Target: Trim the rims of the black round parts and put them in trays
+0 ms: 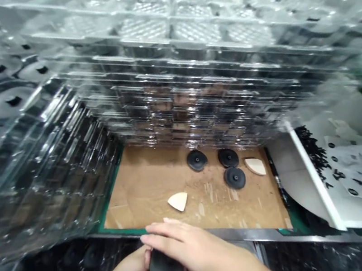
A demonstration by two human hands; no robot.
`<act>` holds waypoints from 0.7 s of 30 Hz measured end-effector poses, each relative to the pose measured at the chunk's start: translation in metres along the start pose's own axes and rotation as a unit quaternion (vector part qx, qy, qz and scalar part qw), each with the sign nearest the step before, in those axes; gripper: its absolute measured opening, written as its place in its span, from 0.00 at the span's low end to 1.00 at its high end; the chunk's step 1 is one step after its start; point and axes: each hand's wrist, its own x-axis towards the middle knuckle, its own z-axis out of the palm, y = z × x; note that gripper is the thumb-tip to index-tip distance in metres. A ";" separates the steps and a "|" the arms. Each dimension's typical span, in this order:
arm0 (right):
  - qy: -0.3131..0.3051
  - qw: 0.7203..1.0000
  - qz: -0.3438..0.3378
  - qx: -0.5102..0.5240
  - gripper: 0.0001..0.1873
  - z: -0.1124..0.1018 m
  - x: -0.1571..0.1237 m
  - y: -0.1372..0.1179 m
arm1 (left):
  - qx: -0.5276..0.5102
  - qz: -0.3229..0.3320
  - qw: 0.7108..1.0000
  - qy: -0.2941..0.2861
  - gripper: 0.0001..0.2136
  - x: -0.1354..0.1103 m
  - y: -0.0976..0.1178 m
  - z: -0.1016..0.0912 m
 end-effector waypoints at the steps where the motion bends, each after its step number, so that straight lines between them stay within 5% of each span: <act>1: -0.010 1.000 -0.001 -0.001 0.40 0.001 0.005 0.001 | -0.009 0.010 1.000 0.002 0.23 -0.004 0.000 -0.002; 3: 0.022 1.000 0.009 -0.015 0.41 0.005 0.011 0.008 | -0.031 0.041 0.999 -0.005 0.24 -0.012 0.002 -0.003; 5: 0.138 0.986 0.072 -0.060 0.34 0.013 0.014 0.025 | -0.055 0.094 0.994 -0.011 0.25 -0.018 0.008 -0.003; 7: 0.265 0.943 0.163 -0.116 0.23 0.026 0.015 0.046 | -0.077 0.164 0.983 0.015 0.26 -0.023 0.014 -0.001; 9: 0.328 0.908 0.213 -0.148 0.18 0.042 0.016 0.066 | -0.085 0.226 0.968 0.071 0.28 -0.026 0.019 -0.001; 15: 0.341 0.919 0.149 -0.134 0.14 0.068 0.022 0.080 | -0.067 0.288 0.945 0.143 0.30 -0.027 0.026 0.006; 21: 0.340 0.928 0.118 -0.099 0.11 0.023 0.040 0.030 | -0.041 0.286 0.944 0.160 0.30 -0.017 0.025 0.020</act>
